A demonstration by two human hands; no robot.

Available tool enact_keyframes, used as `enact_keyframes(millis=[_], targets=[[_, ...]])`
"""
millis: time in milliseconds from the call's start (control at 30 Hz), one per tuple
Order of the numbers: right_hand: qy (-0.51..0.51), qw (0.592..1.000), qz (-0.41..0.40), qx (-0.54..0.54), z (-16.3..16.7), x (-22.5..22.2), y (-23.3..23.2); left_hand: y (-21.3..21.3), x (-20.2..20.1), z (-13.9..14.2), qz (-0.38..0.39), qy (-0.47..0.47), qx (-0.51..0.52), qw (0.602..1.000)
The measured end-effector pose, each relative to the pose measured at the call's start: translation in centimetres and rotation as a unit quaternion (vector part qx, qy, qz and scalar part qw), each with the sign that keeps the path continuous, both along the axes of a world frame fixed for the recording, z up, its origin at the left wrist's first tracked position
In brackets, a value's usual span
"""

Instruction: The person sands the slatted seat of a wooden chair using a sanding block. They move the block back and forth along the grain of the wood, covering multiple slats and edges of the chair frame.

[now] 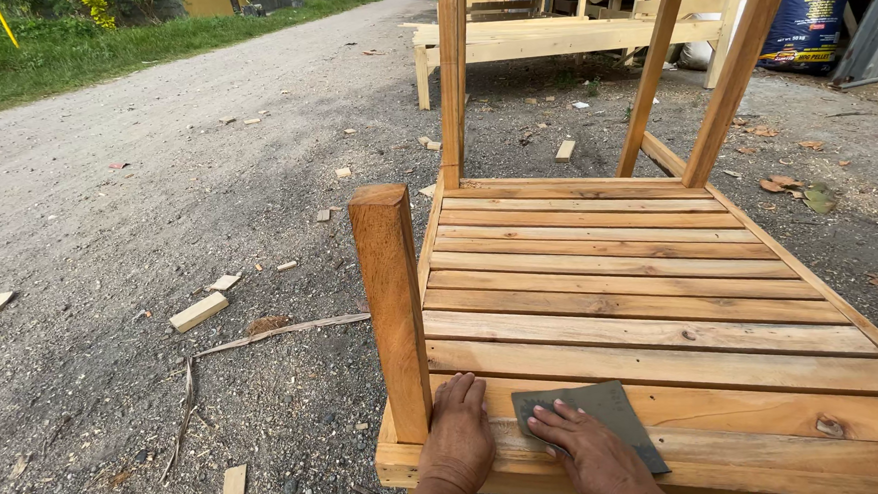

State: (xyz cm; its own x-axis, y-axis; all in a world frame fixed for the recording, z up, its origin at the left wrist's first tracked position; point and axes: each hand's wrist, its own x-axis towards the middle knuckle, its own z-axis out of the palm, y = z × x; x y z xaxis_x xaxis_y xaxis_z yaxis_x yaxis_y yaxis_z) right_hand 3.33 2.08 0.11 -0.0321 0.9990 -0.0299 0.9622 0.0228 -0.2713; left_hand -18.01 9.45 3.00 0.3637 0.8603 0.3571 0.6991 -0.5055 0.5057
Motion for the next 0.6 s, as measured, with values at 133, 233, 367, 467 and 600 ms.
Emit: enact_keyframes(millis=[133,233,367,467,600], targets=[[-0.014,0.995,-0.095,-0.014,-1.5,8.0,-2.1,0.2,-0.1,-0.2,-0.002,0.001,-0.005,1.0],[-0.055,0.992,-0.097,-0.055,-3.0,12.7,-2.7,0.0,-0.3,0.1,-0.022,-0.002,-0.015,1.0],[-0.084,0.995,-0.045,-0.033,-3.5,9.1,-1.2,-0.3,-0.4,0.9,-0.034,0.01,-0.056,0.998],[-0.088,0.994,-0.062,-0.036,-1.6,3.5,1.2,-0.3,-0.3,1.5,-0.033,0.011,-0.05,0.998],[-0.085,0.994,-0.056,-0.03,0.1,1.1,0.5,-0.4,-0.7,2.1,-0.035,0.011,-0.057,0.998]])
